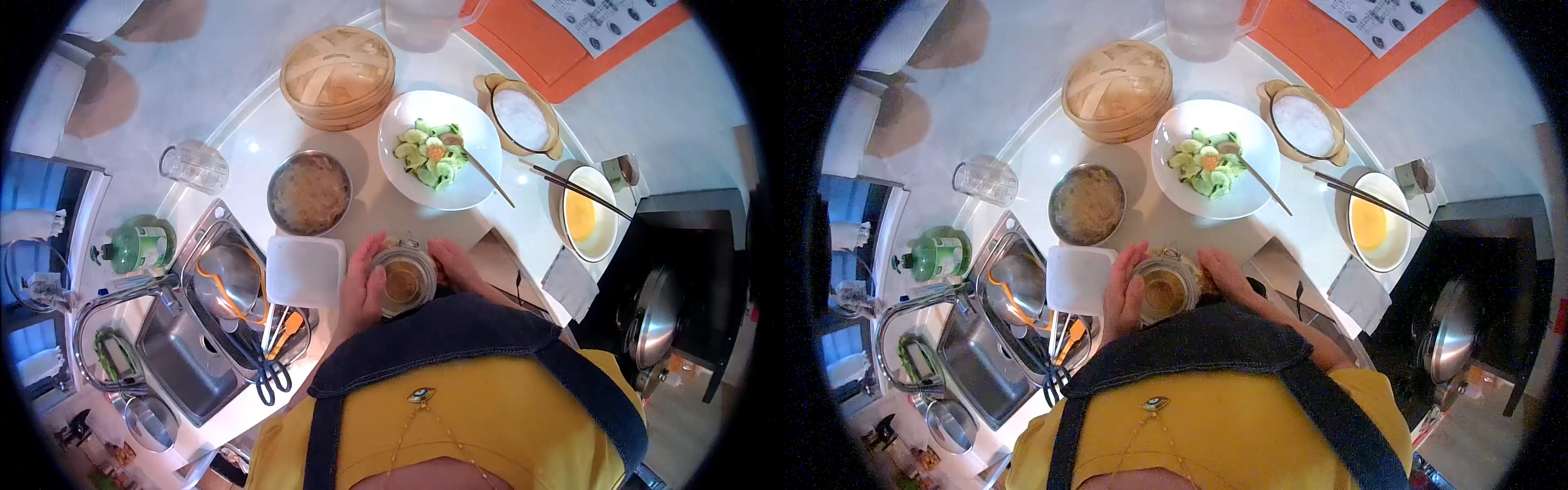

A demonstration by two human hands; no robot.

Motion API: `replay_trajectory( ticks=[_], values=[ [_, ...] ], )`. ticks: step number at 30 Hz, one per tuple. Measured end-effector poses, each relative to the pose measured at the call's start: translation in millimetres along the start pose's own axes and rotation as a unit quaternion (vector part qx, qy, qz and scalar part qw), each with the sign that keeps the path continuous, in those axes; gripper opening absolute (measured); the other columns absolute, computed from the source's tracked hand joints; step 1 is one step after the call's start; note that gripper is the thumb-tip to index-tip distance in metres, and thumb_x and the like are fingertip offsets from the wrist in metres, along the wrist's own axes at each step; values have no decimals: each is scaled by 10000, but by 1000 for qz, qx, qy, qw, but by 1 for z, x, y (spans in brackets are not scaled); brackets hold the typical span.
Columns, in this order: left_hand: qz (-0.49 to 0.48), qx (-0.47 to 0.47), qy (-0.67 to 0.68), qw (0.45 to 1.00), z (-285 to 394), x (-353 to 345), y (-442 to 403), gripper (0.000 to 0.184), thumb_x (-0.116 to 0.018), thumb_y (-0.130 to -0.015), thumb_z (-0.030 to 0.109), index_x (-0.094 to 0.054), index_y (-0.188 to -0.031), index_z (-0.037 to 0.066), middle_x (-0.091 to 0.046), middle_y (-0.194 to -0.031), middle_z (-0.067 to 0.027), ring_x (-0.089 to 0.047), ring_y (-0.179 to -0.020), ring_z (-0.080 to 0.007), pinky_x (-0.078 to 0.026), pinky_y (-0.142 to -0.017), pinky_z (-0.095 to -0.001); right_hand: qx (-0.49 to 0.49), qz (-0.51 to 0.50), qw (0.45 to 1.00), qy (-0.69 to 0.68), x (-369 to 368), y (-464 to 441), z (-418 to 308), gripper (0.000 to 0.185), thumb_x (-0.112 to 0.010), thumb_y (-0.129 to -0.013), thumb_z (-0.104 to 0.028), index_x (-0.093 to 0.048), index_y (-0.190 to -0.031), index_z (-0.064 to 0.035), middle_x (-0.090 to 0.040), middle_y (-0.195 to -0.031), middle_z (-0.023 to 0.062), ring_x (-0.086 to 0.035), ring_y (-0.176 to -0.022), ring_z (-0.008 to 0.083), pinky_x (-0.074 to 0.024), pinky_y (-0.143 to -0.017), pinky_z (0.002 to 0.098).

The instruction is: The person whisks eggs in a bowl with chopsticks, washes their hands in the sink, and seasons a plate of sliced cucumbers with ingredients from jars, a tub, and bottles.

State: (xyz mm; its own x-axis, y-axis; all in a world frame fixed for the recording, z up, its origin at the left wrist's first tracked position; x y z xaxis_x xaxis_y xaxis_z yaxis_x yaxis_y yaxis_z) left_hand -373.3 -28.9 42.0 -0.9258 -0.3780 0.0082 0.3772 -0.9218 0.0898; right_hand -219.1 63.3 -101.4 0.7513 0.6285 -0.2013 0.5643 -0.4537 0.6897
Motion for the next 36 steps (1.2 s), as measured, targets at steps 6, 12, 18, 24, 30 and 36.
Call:
replay_trajectory(
  ticks=[6,12,18,24,30,36],
  values=[
    [21,-140,58,988,-46,11,29,872,-629,-783,417,-157,-1353,-46,-248,-1384,-184,-263,-1287,-271,-207,-1046,-393,262,-82,935,223,-13,5,-27,484,-609,-780,-239,-443,-1183,-31,-490,-1096,130,-475,-1016,216,-384,-883,350],
    [89,-14,85,992,-85,-7,51,1216,-799,-587,428,34,-1357,-12,-241,-1380,-173,-254,-1289,-270,-189,-1061,-411,260,-278,875,301,-50,20,-75,905,-718,-680,-196,-169,-1376,-13,-233,-1399,157,-206,-1311,233,-221,-1059,334],
    [181,-24,-101,978,-129,-16,64,1248,-840,-542,354,43,-1351,1,-285,-1349,-165,-310,-1258,-256,-224,-1049,-402,273,-380,840,276,-73,33,-89,1153,-822,-544,-236,-73,-1388,-1,-233,-1406,147,-220,-1301,216,-198,-1061,315],
    [249,-83,-144,954,-37,-25,45,1270,-871,-501,290,40,-1342,12,-334,-1314,-160,-377,-1216,-239,-264,-1033,-394,352,-336,830,272,-78,54,-118,1204,-841,-491,-340,-94,-1371,0,-276,-1366,189,-283,-1272,274,-240,-1052,348],
    [201,-158,-355,899,80,-32,-39,1170,-872,-478,319,-123,-1325,14,-370,-1259,-174,-408,-1166,-272,-303,-1014,-393,445,-161,816,333,-35,99,-245,1141,-839,-489,-269,-163,-1371,-10,-346,-1333,147,-298,-1262,223,-249,-1042,331],
    [62,-259,-188,945,123,-73,-206,1139,-868,-450,225,-155,-1316,26,-374,-1248,-152,-398,-1178,-258,-333,-1006,-383,529,-116,812,218,42,65,-350,1032,-792,-541,-240,-199,-1353,-7,-391,-1295,148,-361,-1222,233,-277,-1023,327]
  ],
)
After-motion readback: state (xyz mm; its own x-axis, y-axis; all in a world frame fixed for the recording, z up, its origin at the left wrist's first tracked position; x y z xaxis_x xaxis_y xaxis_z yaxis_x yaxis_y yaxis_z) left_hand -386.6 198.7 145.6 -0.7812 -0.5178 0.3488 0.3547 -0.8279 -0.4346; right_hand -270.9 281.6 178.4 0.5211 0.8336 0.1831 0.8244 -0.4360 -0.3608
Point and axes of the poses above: each hand's wrist, its own y-axis away from the middle knuckle, its own x-axis out of the back of the hand, z = x × y, the point moved 8 cm from there along -y, towards the middle knuckle
